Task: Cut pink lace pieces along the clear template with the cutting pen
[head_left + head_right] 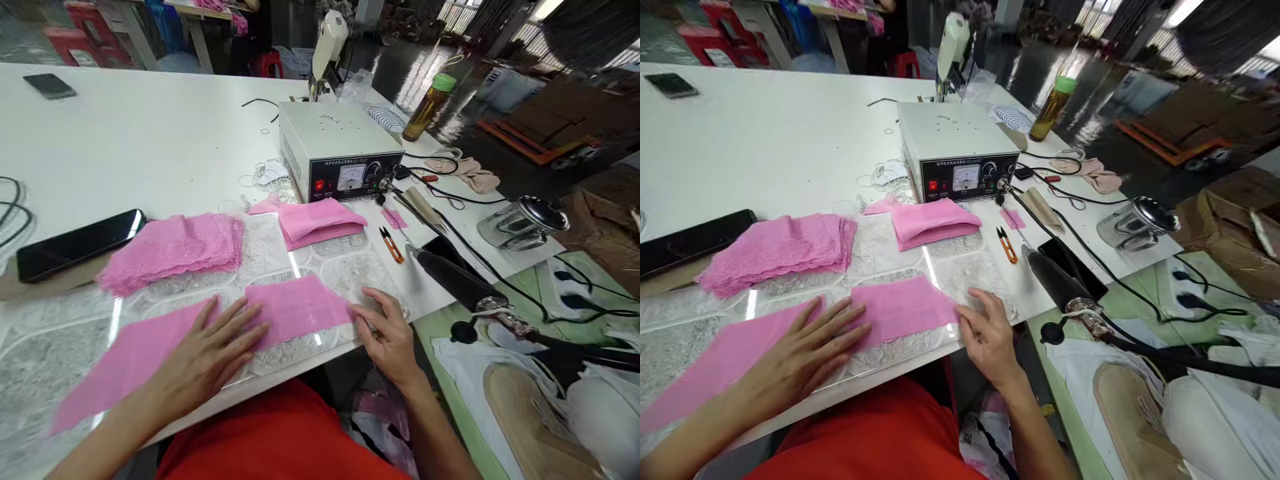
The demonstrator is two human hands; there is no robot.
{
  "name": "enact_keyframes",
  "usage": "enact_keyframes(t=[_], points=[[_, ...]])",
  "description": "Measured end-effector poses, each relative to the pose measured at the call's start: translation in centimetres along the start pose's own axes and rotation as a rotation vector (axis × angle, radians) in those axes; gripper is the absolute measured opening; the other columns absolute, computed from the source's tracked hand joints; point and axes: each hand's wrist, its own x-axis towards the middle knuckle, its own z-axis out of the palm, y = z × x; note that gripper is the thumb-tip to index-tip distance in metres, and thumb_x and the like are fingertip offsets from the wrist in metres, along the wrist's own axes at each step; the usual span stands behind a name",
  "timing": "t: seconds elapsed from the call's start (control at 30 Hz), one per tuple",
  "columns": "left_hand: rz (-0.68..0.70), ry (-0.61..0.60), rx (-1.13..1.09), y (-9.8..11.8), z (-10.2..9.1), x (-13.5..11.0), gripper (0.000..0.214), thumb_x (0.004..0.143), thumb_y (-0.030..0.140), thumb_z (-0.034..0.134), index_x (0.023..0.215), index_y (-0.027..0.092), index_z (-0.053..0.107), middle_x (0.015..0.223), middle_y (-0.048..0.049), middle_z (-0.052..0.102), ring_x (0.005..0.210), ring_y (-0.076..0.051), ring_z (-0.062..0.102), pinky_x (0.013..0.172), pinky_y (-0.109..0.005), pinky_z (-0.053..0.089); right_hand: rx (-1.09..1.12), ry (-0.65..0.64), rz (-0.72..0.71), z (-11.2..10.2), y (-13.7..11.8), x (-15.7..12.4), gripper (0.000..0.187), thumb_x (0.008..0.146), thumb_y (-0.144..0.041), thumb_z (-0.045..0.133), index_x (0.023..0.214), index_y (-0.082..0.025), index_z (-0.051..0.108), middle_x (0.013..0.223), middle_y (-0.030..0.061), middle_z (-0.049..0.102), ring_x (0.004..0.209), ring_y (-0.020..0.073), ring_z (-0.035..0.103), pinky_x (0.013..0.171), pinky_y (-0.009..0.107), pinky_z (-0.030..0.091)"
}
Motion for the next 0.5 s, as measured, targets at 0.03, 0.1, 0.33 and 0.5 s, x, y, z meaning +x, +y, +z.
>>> enact_keyframes(t=[0.03,0.1,0.33,0.5], points=[[0.010,-0.020,0.003,0.1,0.0,0.4,0.048,0.104,0.038,0.033,0.150,0.026,0.031,0.155,-0.0038,0.034,0.148,-0.023,0.017,0.121,-0.048,0.000,-0.014,-0.016,-0.019,0.1,0.1,-0.1,0.026,0.081,-0.009,0.061,0.103,-0.022,0.069,0.117,0.0102,0.059,0.111,0.0213,0.057,0.088,0.038,0.055],[0.021,-0.060,-0.002,0.4,0.1,1.3,0.049,0.103,0.043,0.034,0.150,0.030,0.031,0.155,-0.0018,0.034,0.147,-0.025,0.020,0.120,-0.049,-0.002,-0.038,-0.035,-0.035,0.3,0.3,-0.3,0.027,0.082,-0.011,0.061,0.104,-0.023,0.069,0.118,0.0105,0.060,0.112,0.0222,0.057,0.088,0.039,0.055],[-0.010,-0.142,-0.061,0.8,0.9,3.4,0.054,0.099,0.054,0.037,0.149,0.033,0.032,0.157,-0.0057,0.029,0.145,-0.030,0.026,0.118,-0.058,0.000,-0.052,0.000,0.035,0.4,0.7,-0.9,0.031,0.084,-0.012,0.059,0.113,-0.021,0.066,0.120,0.0118,0.061,0.110,0.0216,0.060,0.090,0.039,0.056],[-0.021,-0.148,-0.058,1.0,1.3,3.3,0.054,0.099,0.056,0.036,0.148,0.035,0.032,0.157,-0.0059,0.028,0.145,-0.030,0.025,0.117,-0.059,-0.001,-0.055,0.007,0.019,0.6,0.9,-0.7,0.030,0.083,-0.013,0.059,0.110,-0.022,0.068,0.119,0.0112,0.062,0.109,0.0213,0.061,0.088,0.038,0.056]])
